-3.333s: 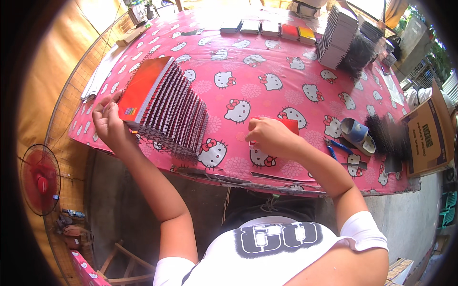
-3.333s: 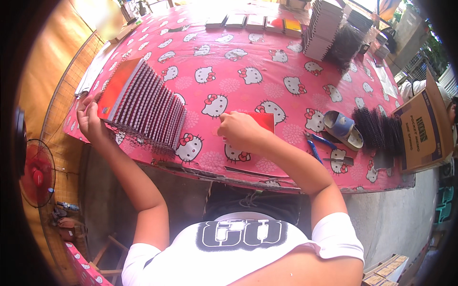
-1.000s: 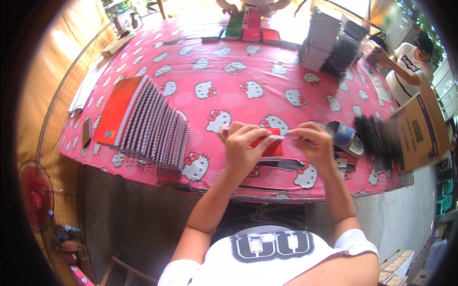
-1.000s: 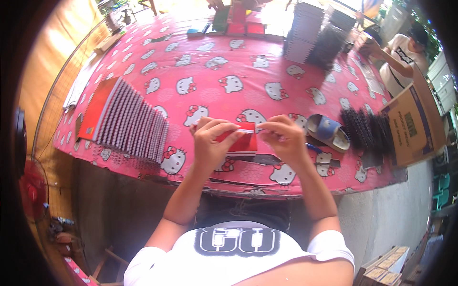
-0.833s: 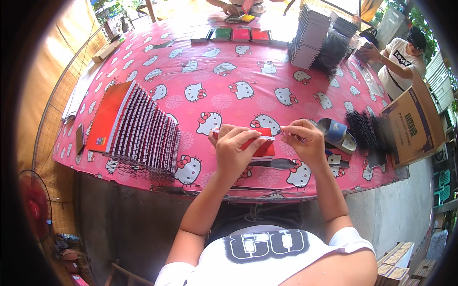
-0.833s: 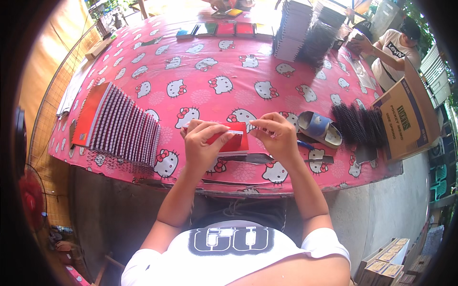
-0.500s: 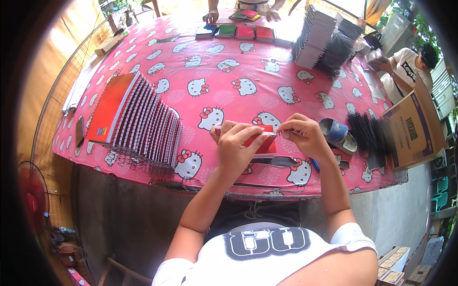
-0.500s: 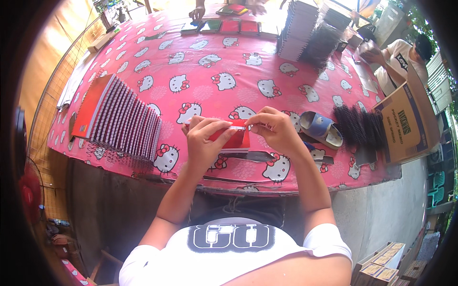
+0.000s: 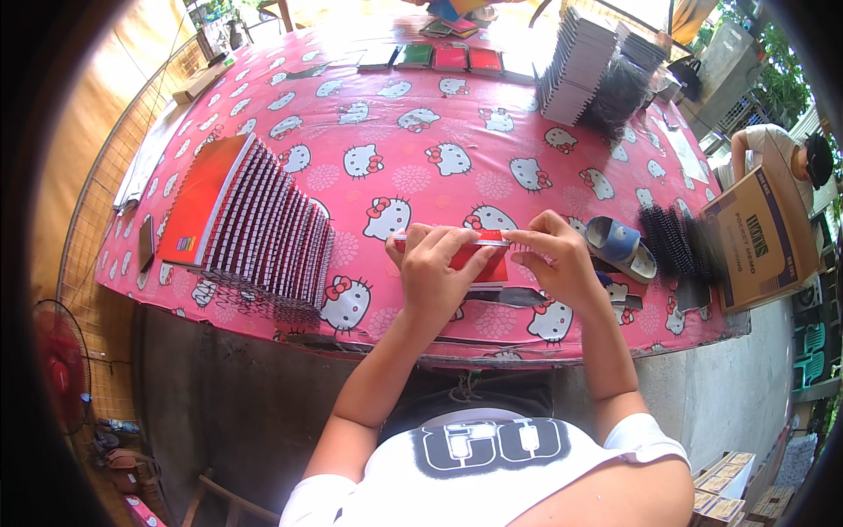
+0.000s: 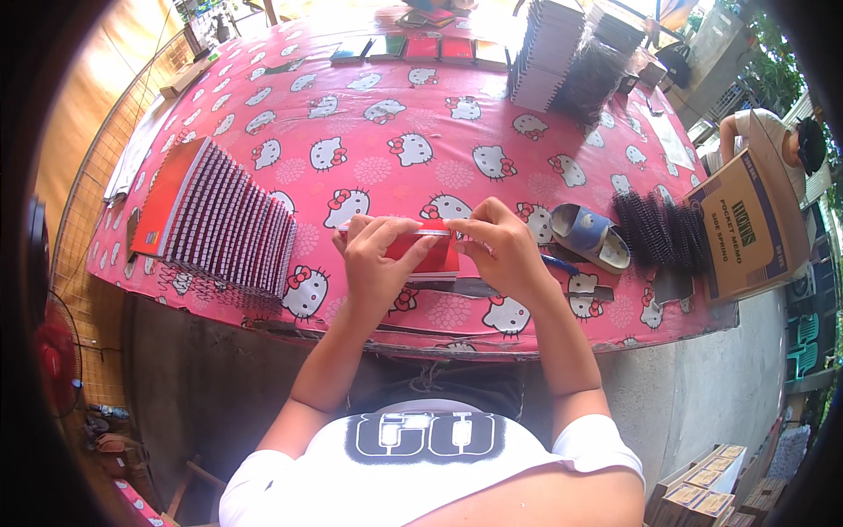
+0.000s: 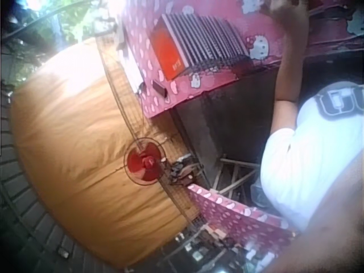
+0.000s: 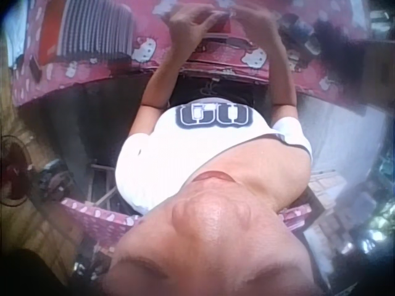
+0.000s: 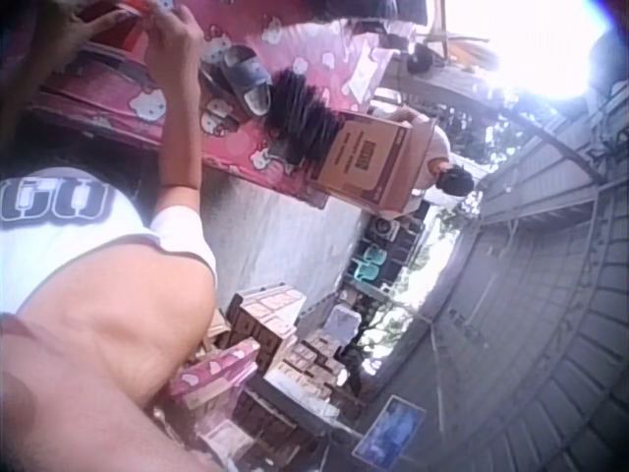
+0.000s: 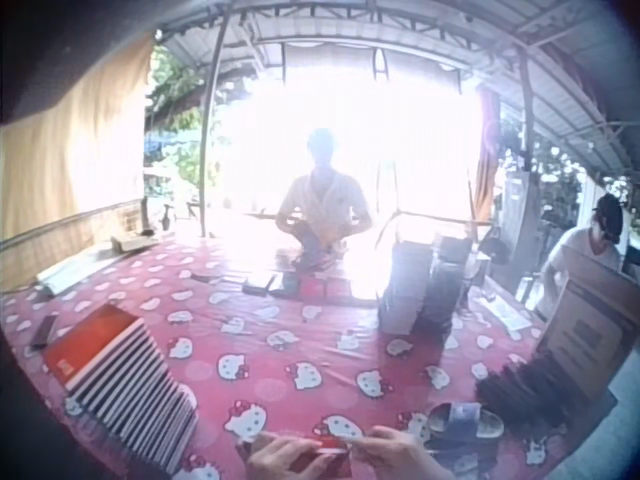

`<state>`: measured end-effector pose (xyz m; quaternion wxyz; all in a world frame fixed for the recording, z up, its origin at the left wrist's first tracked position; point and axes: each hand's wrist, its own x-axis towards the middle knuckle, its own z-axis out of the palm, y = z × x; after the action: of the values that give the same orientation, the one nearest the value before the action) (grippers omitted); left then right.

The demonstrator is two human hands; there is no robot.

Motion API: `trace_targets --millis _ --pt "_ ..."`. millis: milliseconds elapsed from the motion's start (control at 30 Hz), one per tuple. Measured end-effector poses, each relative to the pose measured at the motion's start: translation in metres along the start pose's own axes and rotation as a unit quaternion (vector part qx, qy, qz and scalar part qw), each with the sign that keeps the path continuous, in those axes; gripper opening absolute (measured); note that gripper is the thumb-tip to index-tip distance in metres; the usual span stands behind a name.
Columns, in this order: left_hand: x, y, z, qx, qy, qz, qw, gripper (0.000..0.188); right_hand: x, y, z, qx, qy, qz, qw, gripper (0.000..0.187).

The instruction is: The person trims the excess spiral wire from the edges of red notebooks using pliers. They pick up individual notebooks from a stack, adjust the binding, cut the protruding wire, and place the finished notebook onto a new stack.

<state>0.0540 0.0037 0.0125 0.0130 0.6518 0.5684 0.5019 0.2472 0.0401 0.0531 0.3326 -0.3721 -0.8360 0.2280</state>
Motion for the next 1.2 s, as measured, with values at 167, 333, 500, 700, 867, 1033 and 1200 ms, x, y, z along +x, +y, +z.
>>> trace_targets --millis 167,333,500,700,867,1033,1200 --pt "0.000 -0.001 0.000 0.000 0.006 0.017 1.000 0.024 0.002 -0.005 0.007 0.078 -0.008 0.071 0.994 0.020" --pt "0.000 -0.002 -0.003 -0.003 -0.016 0.014 1.000 0.023 0.006 -0.010 0.014 -0.065 0.038 -0.026 0.997 0.022" --pt "0.002 0.000 -0.005 -0.006 -0.007 0.020 1.000 0.023 0.004 -0.010 0.022 -0.069 0.043 -0.012 0.997 0.024" --pt "-0.001 -0.001 -0.003 -0.014 -0.011 0.018 1.000 0.023 0.007 -0.013 0.024 -0.066 0.049 -0.043 0.996 0.018" --pt "-0.001 0.001 -0.005 -0.006 -0.020 0.012 1.000 0.023 0.006 -0.017 0.025 -0.058 0.075 -0.025 0.995 0.014" --pt "-0.003 0.003 -0.003 0.017 -0.009 0.016 1.000 0.022 0.005 -0.018 0.030 -0.066 0.092 -0.040 0.993 0.011" --pt "-0.004 0.001 0.001 -0.018 -0.017 0.006 1.000 0.020 0.000 -0.021 0.042 -0.130 0.137 -0.031 0.981 0.006"
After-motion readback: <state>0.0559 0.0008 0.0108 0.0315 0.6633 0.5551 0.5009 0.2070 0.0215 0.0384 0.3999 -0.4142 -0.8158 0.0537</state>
